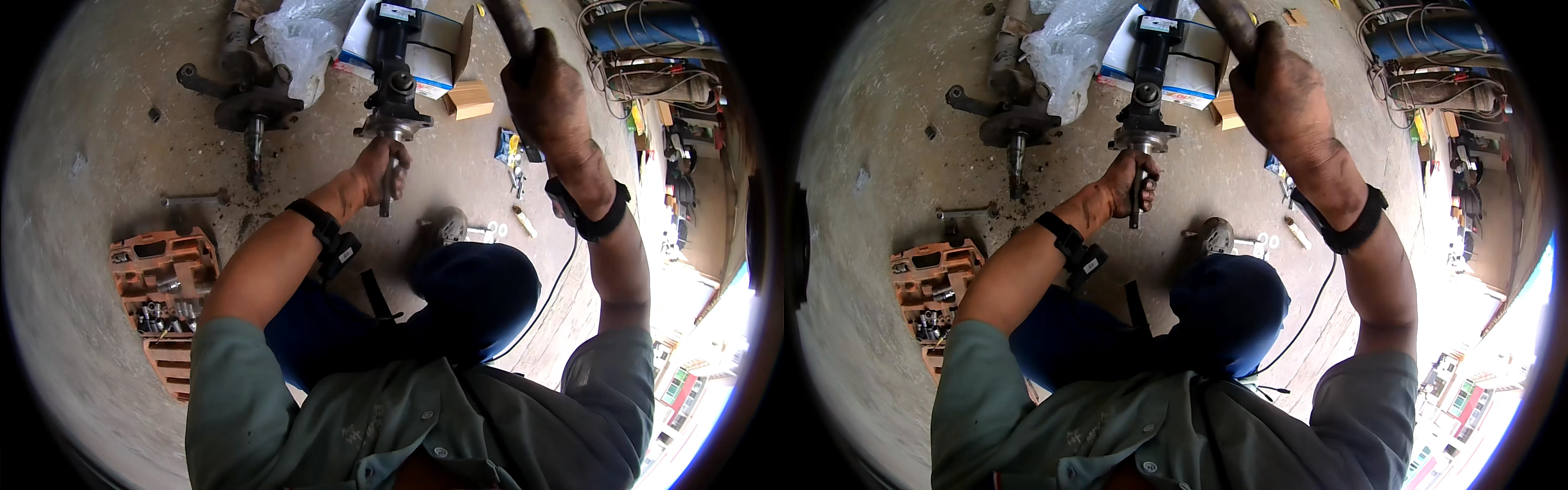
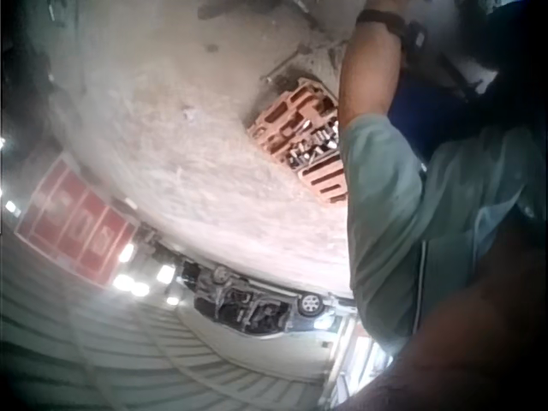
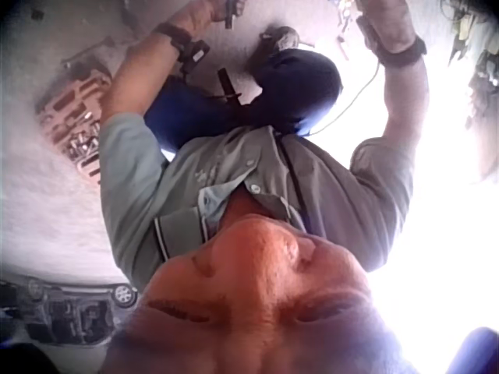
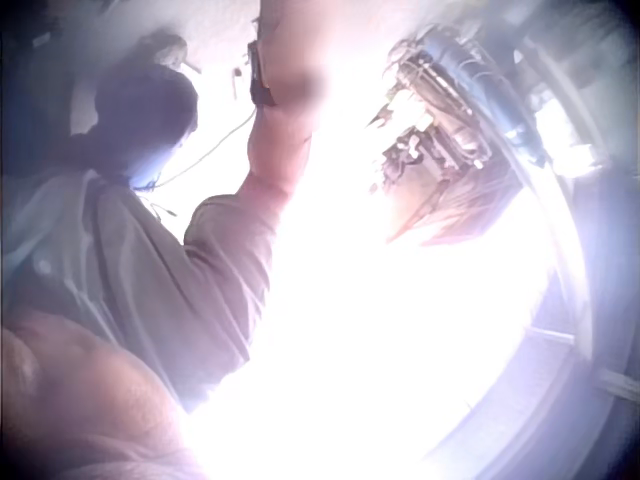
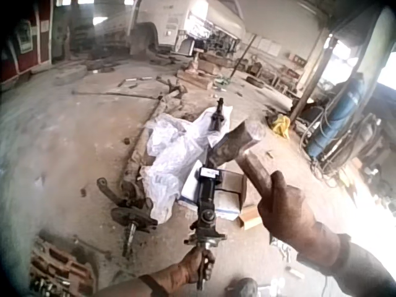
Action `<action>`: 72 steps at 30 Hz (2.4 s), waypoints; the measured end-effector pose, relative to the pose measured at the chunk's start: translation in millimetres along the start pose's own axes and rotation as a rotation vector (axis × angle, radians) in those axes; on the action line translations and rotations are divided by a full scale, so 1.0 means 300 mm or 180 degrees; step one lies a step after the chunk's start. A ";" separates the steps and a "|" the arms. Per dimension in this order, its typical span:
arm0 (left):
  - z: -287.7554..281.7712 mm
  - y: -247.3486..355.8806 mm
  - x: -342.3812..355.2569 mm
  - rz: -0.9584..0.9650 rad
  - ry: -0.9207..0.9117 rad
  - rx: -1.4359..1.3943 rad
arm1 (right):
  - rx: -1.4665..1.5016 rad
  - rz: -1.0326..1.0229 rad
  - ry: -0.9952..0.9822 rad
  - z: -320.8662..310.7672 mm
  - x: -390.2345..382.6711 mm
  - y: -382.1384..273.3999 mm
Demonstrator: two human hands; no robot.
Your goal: The person is assembling an automotive steering knuckle on a concrete floor, using a hammer to drive a metal rod into the assembly by hand.
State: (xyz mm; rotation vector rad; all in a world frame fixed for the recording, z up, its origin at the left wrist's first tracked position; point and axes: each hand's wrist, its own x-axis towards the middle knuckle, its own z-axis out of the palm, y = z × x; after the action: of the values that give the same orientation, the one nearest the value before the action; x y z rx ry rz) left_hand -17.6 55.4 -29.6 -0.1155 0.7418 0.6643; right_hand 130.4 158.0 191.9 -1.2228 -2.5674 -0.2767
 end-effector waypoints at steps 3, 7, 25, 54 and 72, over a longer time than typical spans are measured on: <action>0.001 -0.001 0.034 -0.0012 -0.0088 0.0085 | 0.0049 0.0153 -0.1755 0.107 -0.120 -0.002; -0.015 -0.007 -0.003 -0.0016 0.0048 0.0081 | -0.0238 0.0124 -0.1779 -0.001 0.000 -0.066; -0.018 0.000 0.040 0.0005 0.0015 0.0165 | -0.0322 -0.0180 -0.0281 -0.114 0.048 0.006; -0.028 0.003 0.028 0.0039 0.0064 0.0183 | -0.0154 -0.0303 -0.0713 -0.051 0.030 -0.040; 0.143 -0.024 -0.194 0.0780 0.0470 0.0120 | 0.0182 -0.0297 -0.0695 0.017 -0.021 0.007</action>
State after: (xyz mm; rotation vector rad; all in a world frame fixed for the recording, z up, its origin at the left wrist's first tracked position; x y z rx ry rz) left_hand -19.7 33.5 39.6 -0.0394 0.9192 0.8814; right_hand 134.8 156.1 185.0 -1.1731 -2.8015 -0.0919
